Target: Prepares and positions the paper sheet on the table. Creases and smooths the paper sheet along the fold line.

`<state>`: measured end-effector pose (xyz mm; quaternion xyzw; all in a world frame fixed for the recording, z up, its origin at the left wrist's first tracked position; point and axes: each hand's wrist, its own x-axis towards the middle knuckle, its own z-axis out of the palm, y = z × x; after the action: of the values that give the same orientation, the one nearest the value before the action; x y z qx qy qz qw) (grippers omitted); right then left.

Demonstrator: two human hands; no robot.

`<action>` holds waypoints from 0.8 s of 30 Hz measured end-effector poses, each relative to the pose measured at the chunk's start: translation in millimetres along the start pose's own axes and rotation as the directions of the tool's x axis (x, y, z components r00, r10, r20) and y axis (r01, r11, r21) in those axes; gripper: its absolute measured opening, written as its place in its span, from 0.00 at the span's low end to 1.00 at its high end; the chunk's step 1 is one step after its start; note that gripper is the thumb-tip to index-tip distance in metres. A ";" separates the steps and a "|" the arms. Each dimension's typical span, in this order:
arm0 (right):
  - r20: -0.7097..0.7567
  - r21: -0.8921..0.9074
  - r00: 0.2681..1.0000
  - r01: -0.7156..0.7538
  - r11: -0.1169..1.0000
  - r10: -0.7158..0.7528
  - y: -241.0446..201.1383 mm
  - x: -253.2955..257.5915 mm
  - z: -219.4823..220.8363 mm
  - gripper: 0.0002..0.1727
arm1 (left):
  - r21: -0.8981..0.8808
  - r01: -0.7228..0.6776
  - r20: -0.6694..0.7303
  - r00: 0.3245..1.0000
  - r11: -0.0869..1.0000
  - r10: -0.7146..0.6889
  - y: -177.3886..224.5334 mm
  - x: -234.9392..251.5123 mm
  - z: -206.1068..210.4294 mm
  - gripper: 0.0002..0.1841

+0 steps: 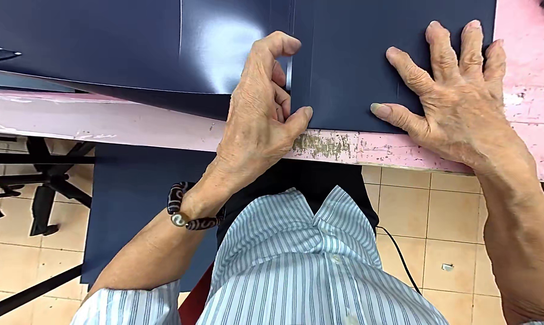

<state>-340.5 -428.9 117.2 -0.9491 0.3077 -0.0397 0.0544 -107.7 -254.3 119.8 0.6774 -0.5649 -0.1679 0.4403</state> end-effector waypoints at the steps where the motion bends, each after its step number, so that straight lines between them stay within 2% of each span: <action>1: -0.004 0.001 1.000 -0.003 1.000 0.003 0.2 -0.1 -0.2 0.51 | -0.001 -0.002 0.006 1.000 1.000 0.002 0.0 0.2 0.0 0.33; 3: -0.003 0.004 1.000 -0.012 1.000 0.012 -0.8 -0.3 -1.0 0.50 | 0.057 -0.012 0.035 0.999 0.998 0.010 2.0 -1.8 -1.9 0.27; 5: -0.035 0.021 0.999 -0.017 1.000 0.018 -10.5 -1.9 2.6 0.49 | 0.248 -0.065 0.106 0.994 0.967 0.040 10.3 -11.5 -8.0 0.17; 7: -0.111 0.025 0.993 -0.025 0.999 0.027 -24.5 -2.2 9.2 0.47 | 0.446 -0.189 0.171 0.977 0.875 0.124 16.0 -16.8 -10.6 0.13; 11: -0.192 0.010 0.980 -0.049 0.999 0.050 -46.0 -2.7 18.5 0.44 | 0.414 -0.452 0.320 0.885 0.790 0.339 3.3 -23.6 3.8 0.24; 14: -0.178 0.025 0.983 -0.039 0.999 0.043 -48.2 -2.2 18.9 0.40 | 0.321 -0.520 0.420 0.827 0.791 0.374 -5.9 -29.2 16.7 0.24; 16: -0.132 0.071 0.991 -0.019 0.997 0.028 -45.2 -3.9 16.6 0.36 | 0.356 -0.547 0.438 0.814 0.758 0.381 -9.4 -31.4 23.3 0.29; 18: -0.130 0.170 0.991 0.004 0.986 0.018 -31.3 -2.3 7.7 0.30 | 0.378 -0.557 0.434 0.812 0.740 0.390 -11.2 -29.5 24.8 0.34; 20: -0.260 0.355 0.961 0.009 0.935 0.090 -3.1 8.6 -9.3 0.22 | 0.373 -0.548 0.436 0.816 0.749 0.380 -9.9 -27.6 22.5 0.34; 21: -0.311 0.412 0.940 0.000 0.911 0.140 15.0 17.8 -19.3 0.21 | 0.366 -0.545 0.441 0.816 0.754 0.375 -9.3 -26.9 21.0 0.34; 24: -0.349 0.319 0.918 -0.073 0.945 0.189 77.0 40.4 -34.8 0.24 | 0.368 -0.543 0.448 0.815 0.755 0.368 -5.9 -21.6 19.5 0.32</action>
<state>-356.3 -517.4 143.5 -0.8816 0.3662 -0.2628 0.1403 -124.8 -242.6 98.5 0.5626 -0.8067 -0.0250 0.1790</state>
